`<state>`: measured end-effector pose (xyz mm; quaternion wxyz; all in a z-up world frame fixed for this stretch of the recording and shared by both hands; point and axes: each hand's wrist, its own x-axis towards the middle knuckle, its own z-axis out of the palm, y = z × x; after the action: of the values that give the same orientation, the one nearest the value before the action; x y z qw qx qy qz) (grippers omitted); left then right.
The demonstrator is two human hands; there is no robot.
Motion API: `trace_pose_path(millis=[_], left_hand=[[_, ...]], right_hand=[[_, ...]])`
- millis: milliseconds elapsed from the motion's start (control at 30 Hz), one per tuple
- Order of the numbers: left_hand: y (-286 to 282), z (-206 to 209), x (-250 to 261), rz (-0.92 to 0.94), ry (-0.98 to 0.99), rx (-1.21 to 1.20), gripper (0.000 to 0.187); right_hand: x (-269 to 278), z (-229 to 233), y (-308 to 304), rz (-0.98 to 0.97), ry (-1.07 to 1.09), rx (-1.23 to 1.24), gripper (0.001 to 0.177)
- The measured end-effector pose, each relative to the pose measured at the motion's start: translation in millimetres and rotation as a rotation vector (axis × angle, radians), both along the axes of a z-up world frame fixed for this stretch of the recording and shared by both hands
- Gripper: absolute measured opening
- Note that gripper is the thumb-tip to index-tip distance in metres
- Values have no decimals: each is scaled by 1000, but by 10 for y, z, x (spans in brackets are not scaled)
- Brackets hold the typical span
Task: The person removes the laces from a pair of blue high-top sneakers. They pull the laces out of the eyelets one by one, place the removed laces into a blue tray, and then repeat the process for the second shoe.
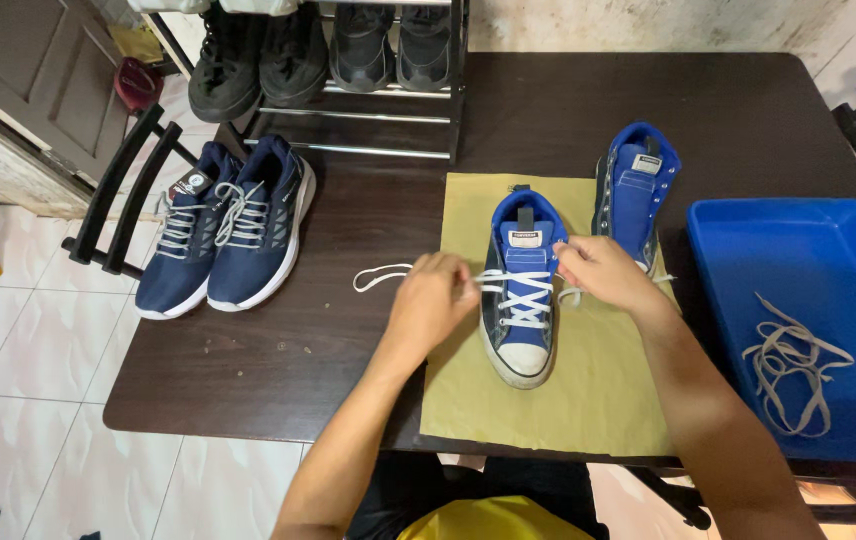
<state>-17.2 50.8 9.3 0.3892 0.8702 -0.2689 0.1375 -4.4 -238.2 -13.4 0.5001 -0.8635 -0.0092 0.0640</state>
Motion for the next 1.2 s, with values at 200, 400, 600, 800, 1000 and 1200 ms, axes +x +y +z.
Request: trace_pose_path(millis=[200, 400, 600, 800, 1000, 1200], left_hand=[[-78, 24, -44, 7, -121, 68, 22], [-625, 165, -37, -184, -267, 84, 23], [-710, 138, 51, -194, -230, 167, 12], [-265, 91, 36, -157, -104, 12, 12], [259, 56, 34, 281, -97, 438, 13], [-179, 120, 47, 11, -287, 298, 24]], right_hand=[[13, -13, -20, 7, 7, -35, 44], [57, -68, -64, 37, -2, -1, 42], [70, -144, -87, 44, 2, 68, 41], [76, -95, -97, 59, 32, 70, 40], [59, -47, -74, 82, 38, 103, 42], [66, -74, -86, 88, 36, 91, 41]])
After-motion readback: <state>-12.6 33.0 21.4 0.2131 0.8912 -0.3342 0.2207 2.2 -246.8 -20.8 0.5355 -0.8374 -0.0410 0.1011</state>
